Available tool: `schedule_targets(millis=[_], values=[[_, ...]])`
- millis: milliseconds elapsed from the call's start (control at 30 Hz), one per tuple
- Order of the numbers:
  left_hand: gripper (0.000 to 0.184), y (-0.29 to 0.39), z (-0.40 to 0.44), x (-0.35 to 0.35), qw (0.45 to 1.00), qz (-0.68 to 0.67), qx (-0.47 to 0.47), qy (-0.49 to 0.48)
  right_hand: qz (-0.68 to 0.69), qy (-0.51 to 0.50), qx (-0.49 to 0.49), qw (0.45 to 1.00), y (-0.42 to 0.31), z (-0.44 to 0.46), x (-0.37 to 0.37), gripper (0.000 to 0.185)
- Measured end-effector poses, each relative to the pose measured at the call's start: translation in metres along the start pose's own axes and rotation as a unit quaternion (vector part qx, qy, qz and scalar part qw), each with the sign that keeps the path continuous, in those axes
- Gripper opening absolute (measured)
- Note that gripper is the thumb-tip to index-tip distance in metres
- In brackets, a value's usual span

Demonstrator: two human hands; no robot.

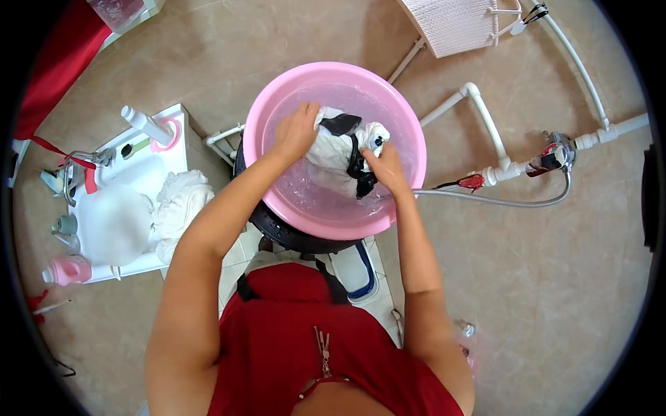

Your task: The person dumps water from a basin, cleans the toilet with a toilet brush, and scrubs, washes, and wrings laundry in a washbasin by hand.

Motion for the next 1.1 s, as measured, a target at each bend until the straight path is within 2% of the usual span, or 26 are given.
schedule_targets(millis=[67, 100, 200, 233, 267, 333, 400, 500, 567, 600, 667, 733, 800, 833, 867, 900, 967, 1000, 1033, 1067, 1100], values=[[0.059, -0.003, -0.010, -0.001, 0.997, 0.059, -0.049, 0.017, -0.238, -0.005, 0.023, 0.971, -0.003, 0.000, -0.001, 0.042], [0.066, 0.001, -0.018, -0.002, 0.995, 0.083, -0.041, -0.041, -0.320, -0.026, -0.006, 0.947, -0.012, 0.000, -0.004, 0.059], [0.082, 0.016, -0.044, -0.007, 0.968, 0.145, -0.007, -0.203, -0.435, 0.033, 0.057, 0.898, -0.008, 0.004, -0.030, 0.082], [0.084, 0.019, -0.051, -0.013, 0.954, 0.159, 0.012, -0.252, -0.418, -0.020, 0.032, 0.908, -0.002, 0.011, -0.039, 0.095], [0.087, 0.018, -0.056, -0.017, 0.937, 0.172, 0.032, -0.302, -0.421, -0.032, 0.042, 0.906, 0.002, 0.014, -0.048, 0.094], [0.087, 0.007, -0.056, -0.036, 0.942, 0.180, 0.030, -0.283, -0.427, -0.053, 0.059, 0.901, 0.010, 0.019, -0.062, 0.092], [0.086, 0.004, -0.052, -0.052, 0.937, 0.196, 0.037, -0.286, -0.472, -0.093, 0.053, 0.875, 0.026, 0.028, -0.075, 0.078], [0.081, -0.027, -0.045, -0.111, 0.945, 0.099, 0.035, -0.308, -0.510, -0.116, 0.063, 0.850, 0.052, 0.043, -0.090, 0.067], [0.077, 0.000, -0.040, -0.081, 0.923, 0.249, 0.055, -0.287, -0.505, -0.138, 0.038, 0.851, 0.043, 0.047, -0.086, 0.061], [0.075, 0.010, -0.037, -0.070, 0.905, 0.321, 0.064, -0.272, -0.433, -0.116, 0.020, 0.894, 0.065, 0.057, -0.090, 0.061], [0.065, 0.000, -0.031, -0.084, 0.926, 0.222, 0.144, -0.270, -0.280, -0.076, -0.014, 0.957, 0.130, 0.078, -0.105, 0.064], [0.058, -0.016, -0.020, -0.095, 0.941, 0.124, 0.197, -0.247, -0.164, -0.087, -0.039, 0.982, 0.106, 0.066, -0.084, 0.057], [0.052, -0.028, -0.009, -0.092, 0.953, 0.029, 0.219, -0.207, -0.017, -0.003, -0.101, 0.995, 0.094, 0.053, -0.068, 0.054], [0.049, -0.026, -0.008, -0.093, 0.926, -0.126, 0.261, -0.241, 0.070, 0.087, -0.146, 0.983, 0.096, 0.048, -0.061, 0.054], [0.047, -0.025, -0.007, -0.094, 0.874, -0.278, 0.296, -0.267, 0.155, 0.173, -0.187, 0.954, 0.097, 0.042, -0.056, 0.054], [0.045, -0.020, -0.007, -0.088, 0.797, -0.422, 0.324, -0.286, 0.098, 0.229, -0.168, 0.954, 0.087, 0.036, -0.049, 0.054], [0.043, 0.015, -0.013, -0.052, 0.834, -0.456, 0.246, -0.192, -0.016, 0.338, -0.127, 0.933, 0.059, 0.021, -0.042, 0.055], [0.042, 0.038, -0.018, -0.033, 0.846, -0.470, 0.205, -0.143, 0.215, 0.322, -0.127, 0.913, 0.061, 0.021, -0.056, 0.055], [0.039, 0.058, -0.021, -0.022, 0.861, -0.462, 0.164, -0.130, 0.433, 0.289, -0.121, 0.845, 0.062, 0.023, -0.072, 0.054], [0.035, 0.077, -0.025, -0.013, 0.875, -0.454, 0.123, -0.116, 0.573, 0.241, -0.125, 0.773, 0.054, 0.024, -0.081, 0.053], [0.034, 0.096, -0.030, -0.004, 0.878, -0.454, 0.077, -0.133, 0.650, 0.205, -0.110, 0.724, 0.047, 0.025, -0.085, 0.052]])
Point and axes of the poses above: each hand's wrist, its own z-axis towards the middle knuckle, its own x-axis out of the back of the hand, y = z × x, the point moved 4 cm from there along z, towards the middle knuckle, and after that the axes turned 15 degrees about x, right-handed, at the moved point
